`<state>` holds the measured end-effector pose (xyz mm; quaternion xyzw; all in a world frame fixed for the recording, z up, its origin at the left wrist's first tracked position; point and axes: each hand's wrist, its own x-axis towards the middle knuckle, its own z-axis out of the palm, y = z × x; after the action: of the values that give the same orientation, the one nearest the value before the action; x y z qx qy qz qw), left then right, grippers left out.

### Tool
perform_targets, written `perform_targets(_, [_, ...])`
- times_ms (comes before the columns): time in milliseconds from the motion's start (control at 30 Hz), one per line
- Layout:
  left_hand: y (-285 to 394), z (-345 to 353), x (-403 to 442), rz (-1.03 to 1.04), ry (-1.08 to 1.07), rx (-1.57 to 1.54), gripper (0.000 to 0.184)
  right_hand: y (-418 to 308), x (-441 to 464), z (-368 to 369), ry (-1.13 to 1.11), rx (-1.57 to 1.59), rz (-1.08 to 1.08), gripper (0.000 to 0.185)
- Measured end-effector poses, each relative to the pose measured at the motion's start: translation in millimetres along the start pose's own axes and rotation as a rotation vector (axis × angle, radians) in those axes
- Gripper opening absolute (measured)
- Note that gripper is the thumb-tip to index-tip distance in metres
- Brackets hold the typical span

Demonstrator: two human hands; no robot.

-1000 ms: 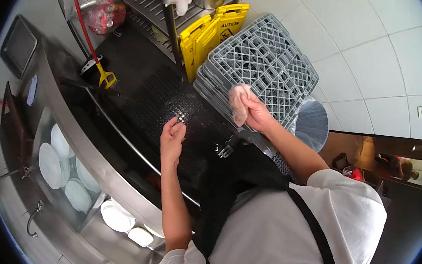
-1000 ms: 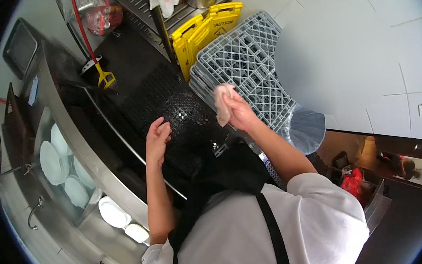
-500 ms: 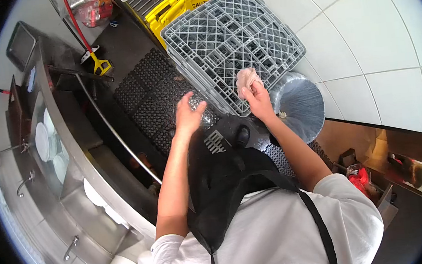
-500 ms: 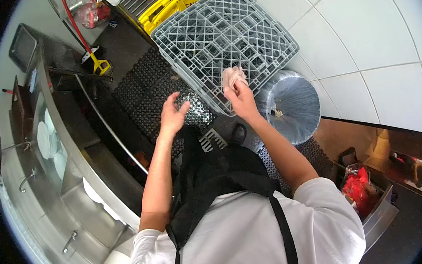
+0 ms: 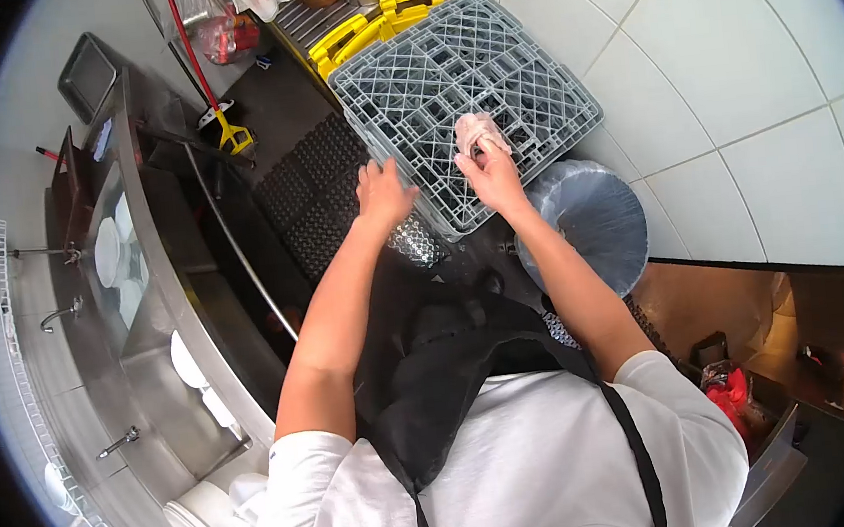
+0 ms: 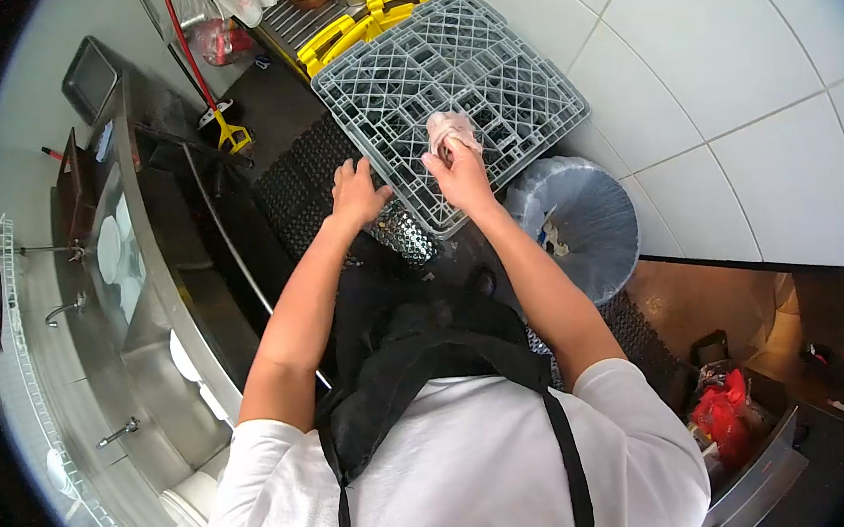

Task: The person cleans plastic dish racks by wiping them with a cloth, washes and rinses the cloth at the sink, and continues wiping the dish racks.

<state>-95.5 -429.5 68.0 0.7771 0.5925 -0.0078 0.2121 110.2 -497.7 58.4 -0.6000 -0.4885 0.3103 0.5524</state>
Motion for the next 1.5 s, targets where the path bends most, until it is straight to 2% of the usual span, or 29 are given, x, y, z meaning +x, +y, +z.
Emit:
perform_targets(67, [-2.4, 5.1, 21.9, 0.054, 0.018, 0.035, 0.083, 6.6, 12.3, 2.3, -0.07, -0.025, 0.234, 0.028])
perform_targets(200, [-11.0, 19.1, 90.1, 0.134, 0.042, 0.107, 0.087, 32.5, 23.0, 18.2, 0.109, -0.342, 0.001, 0.032])
perform_targets(233, [-9.2, 15.9, 107.4, 0.155, 0.044, 0.122, 0.088, 40.0, 25.9, 21.9, 0.103, -0.33, 0.036, 0.032])
perform_targets(333, [-4.0, 8.4, 153.0, 0.156, 0.028, 0.176, 0.096, 40.6, 38.3, 36.9, 0.273, -0.466, -0.118, 0.031])
perform_targets(367, [-6.3, 12.3, 168.8, 0.159, 0.053, 0.187, 0.103, 41.1, 47.6, 37.7, 0.264, -0.536, -0.102, 0.024])
perform_targets(467, [-10.3, 21.8, 192.5, 0.161, 0.067, 0.144, 0.106, 64.1, 76.4, 35.0, 0.199, -0.769, -0.061, 0.02])
perform_targets(500, [-17.7, 31.1, 199.9, 0.181, 0.06, 0.125, 0.108, 72.4, 89.1, 32.9, 0.115, -0.729, -0.002, 0.022])
perform_targets(633, [-33.6, 62.7, 226.1, 0.203, 0.022, -0.016, 0.106, 128.4, 147.2, 28.8, 0.0, -0.986, -0.32, 0.021])
perform_targets(733, [-40.8, 70.8, 230.9, 0.203, -0.035, -0.084, 0.103, 149.8, 185.5, 21.1, -0.207, -1.153, -0.25, 0.017])
perform_targets(833, [-34.0, 49.0, 237.3, 0.147, -0.103, -0.104, 0.096, 159.3, 214.0, 22.4, -0.261, -1.283, -0.218, 0.021])
perform_targets(933, [-14.6, 42.4, 240.9, 0.021, -0.164, -0.11, 0.094, 163.0, 235.8, 35.4, -0.164, -1.312, -0.106, 0.025])
perform_targets(967, [-9.3, 47.5, 241.8, -0.02, -0.141, -0.113, 0.089, 163.7, 241.9, 40.0, -0.167, -1.315, -0.051, 0.027])
perform_targets(1067, [2.2, 57.8, 241.9, -0.093, -0.083, -0.103, 0.086, 175.5, 256.2, 32.2, -0.293, -1.248, -0.041, 0.03])
perform_targets(1100, [4.3, 60.1, 241.8, -0.107, -0.064, -0.103, 0.084, 178.5, 263.2, 26.8, -0.412, -1.221, -0.045, 0.032])
perform_targets(1200, [5.5, 60.4, 242.9, -0.128, -0.068, -0.135, 0.083, 184.5, 288.3, 17.5, -0.636, -1.228, 0.0, 0.03])
perform_targets(1233, [5.8, 62.9, 241.8, -0.131, -0.046, -0.127, 0.083, 181.3, 289.6, 26.7, -0.667, -1.317, 0.035, 0.027])
perform_targets(1333, [4.5, 63.7, 241.8, -0.13, -0.061, -0.151, 0.085, 176.0, 273.4, 33.9, -0.547, -1.337, -0.195, 0.025])
perform_targets(1367, [3.7, 66.6, 241.0, -0.122, -0.03, -0.162, 0.084, 180.6, 270.9, 31.1, -0.484, -1.249, -0.271, 0.023])
perform_targets(1500, [2.8, 59.8, 240.0, -0.141, -0.056, -0.166, 0.083, 168.0, 278.8, 17.2, -0.592, -0.905, -0.147, 0.015])
